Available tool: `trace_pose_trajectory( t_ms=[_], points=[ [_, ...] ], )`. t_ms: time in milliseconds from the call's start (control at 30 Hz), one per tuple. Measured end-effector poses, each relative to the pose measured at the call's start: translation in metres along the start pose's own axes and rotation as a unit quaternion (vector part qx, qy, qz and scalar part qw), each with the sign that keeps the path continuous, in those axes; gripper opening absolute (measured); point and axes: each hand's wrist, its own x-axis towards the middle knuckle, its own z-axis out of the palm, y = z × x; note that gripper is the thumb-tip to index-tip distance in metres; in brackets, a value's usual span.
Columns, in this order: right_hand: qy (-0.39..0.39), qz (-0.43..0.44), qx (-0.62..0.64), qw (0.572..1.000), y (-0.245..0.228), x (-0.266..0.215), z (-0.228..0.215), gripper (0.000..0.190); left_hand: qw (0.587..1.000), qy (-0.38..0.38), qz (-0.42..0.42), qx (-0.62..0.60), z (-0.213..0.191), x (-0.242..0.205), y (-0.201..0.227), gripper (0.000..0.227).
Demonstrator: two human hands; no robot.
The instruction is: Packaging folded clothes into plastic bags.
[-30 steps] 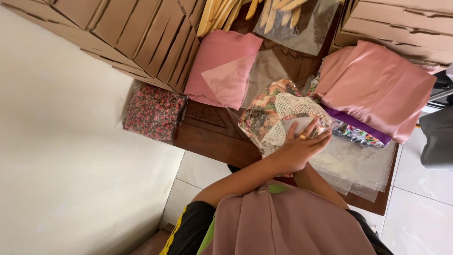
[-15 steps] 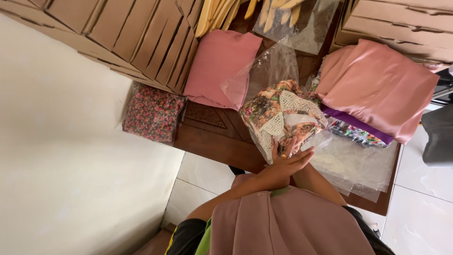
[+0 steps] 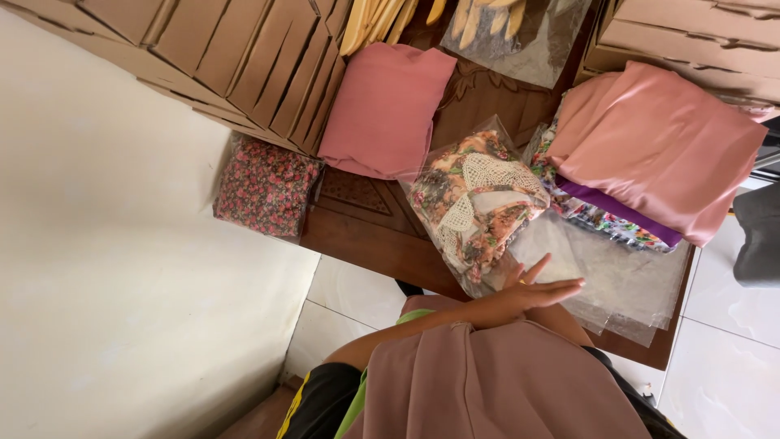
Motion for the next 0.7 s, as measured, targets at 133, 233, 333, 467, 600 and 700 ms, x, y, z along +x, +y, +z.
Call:
trace_pose_trajectory(
  t_ms=[133,233,333,467,600,700],
  points=[
    [-0.005,0.012,-0.04,0.999,-0.012,0.011,-0.009,0.035,0.967,0.035,-0.032,-0.25,-0.022,-0.006,0.006,0.083],
    [-0.01,0.027,-0.08,0.996,-0.059,0.012,-0.031,0.033,0.958,0.051,-0.025,-0.282,0.001,-0.004,0.0,0.089],
    [-0.021,0.044,-0.115,0.992,-0.086,0.01,-0.051,0.032,0.917,0.004,-0.019,-0.398,-0.023,0.002,0.02,0.086],
    [-0.031,0.066,-0.158,0.985,-0.094,0.0,-0.067,0.03,0.848,-0.023,-0.033,-0.528,-0.047,-0.004,0.026,0.08],
    [-0.037,0.079,-0.204,0.975,-0.113,-0.008,-0.073,0.028,0.891,-0.021,-0.052,-0.45,-0.027,-0.029,-0.025,0.077],
    [-0.038,0.086,-0.235,0.967,-0.127,-0.013,-0.08,0.027,0.885,0.132,-0.104,-0.434,0.003,-0.068,-0.082,0.056]
  ],
)
